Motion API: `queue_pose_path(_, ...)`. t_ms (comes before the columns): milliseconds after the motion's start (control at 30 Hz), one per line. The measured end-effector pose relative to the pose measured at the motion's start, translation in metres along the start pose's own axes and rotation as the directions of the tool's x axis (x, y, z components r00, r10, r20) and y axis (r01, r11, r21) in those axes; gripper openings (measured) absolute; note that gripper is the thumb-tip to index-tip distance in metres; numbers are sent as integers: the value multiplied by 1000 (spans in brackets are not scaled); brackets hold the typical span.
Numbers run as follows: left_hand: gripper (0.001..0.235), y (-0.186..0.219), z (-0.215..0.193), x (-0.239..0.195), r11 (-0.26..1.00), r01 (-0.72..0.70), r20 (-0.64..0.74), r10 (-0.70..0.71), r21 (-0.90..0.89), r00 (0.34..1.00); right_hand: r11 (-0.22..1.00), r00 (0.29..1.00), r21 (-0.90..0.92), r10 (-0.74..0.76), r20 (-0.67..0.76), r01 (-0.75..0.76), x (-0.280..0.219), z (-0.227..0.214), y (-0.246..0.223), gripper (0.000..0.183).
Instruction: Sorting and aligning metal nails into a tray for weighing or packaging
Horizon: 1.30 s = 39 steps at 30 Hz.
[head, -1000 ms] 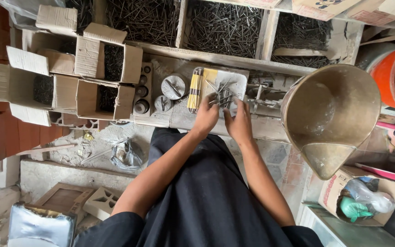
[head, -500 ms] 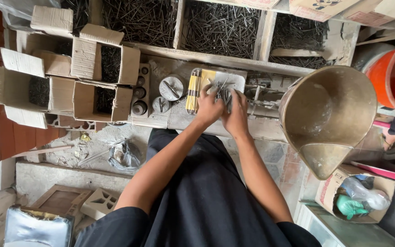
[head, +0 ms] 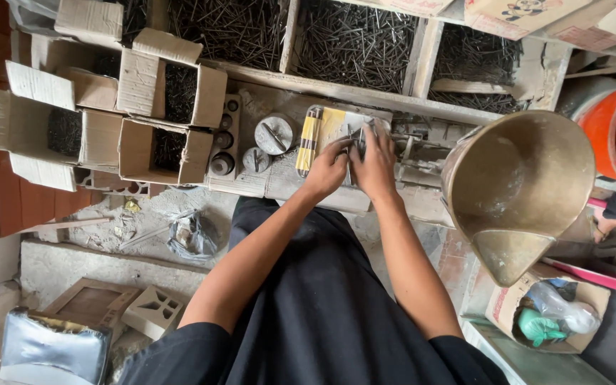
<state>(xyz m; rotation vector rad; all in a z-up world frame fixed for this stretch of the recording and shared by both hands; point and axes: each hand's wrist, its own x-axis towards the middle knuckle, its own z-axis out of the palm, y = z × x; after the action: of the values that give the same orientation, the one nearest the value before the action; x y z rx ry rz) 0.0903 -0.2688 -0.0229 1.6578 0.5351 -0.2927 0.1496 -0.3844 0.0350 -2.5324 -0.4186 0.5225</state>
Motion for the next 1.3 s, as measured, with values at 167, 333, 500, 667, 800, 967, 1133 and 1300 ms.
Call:
queue_pose_path(167,51,-6,-2,-2,1000,-12,36,11,28,999,994,998,110,-3,-65,11,1,-11,-10,50)
queue_pose_path(333,53,28,-16,-14,1000,21,83,-23,19,996,995,996,-43,-86,-16,85,11,-6,1,36)
queue_pose_path(500,48,24,-16,-16,999,40,62,-43,34,997,979,980,42,-197,-40,199,3,4,19,21)
queue_pose_path(667,49,27,-18,-23,999,42,16,-42,-1,999,972,975,147,-158,-156,181,-7,-4,19,24)
queue_pose_path(800,48,23,-15,-23,998,63,-12,-62,22,998,988,972,103,-93,-214,117,0,15,50,32)
queue_pose_path(967,47,32,-10,-25,995,57,64,-62,83,996,995,997,96,1,-78,7,-1,1,19,33)
queue_pose_path(1133,47,30,-13,-30,997,74,16,-74,9,997,977,994,204,-42,-104,63,-7,1,17,32)
queue_pose_path(1300,47,11,-9,-23,997,67,-4,-67,29,998,997,999,77,16,-29,-14,-25,-5,17,33)
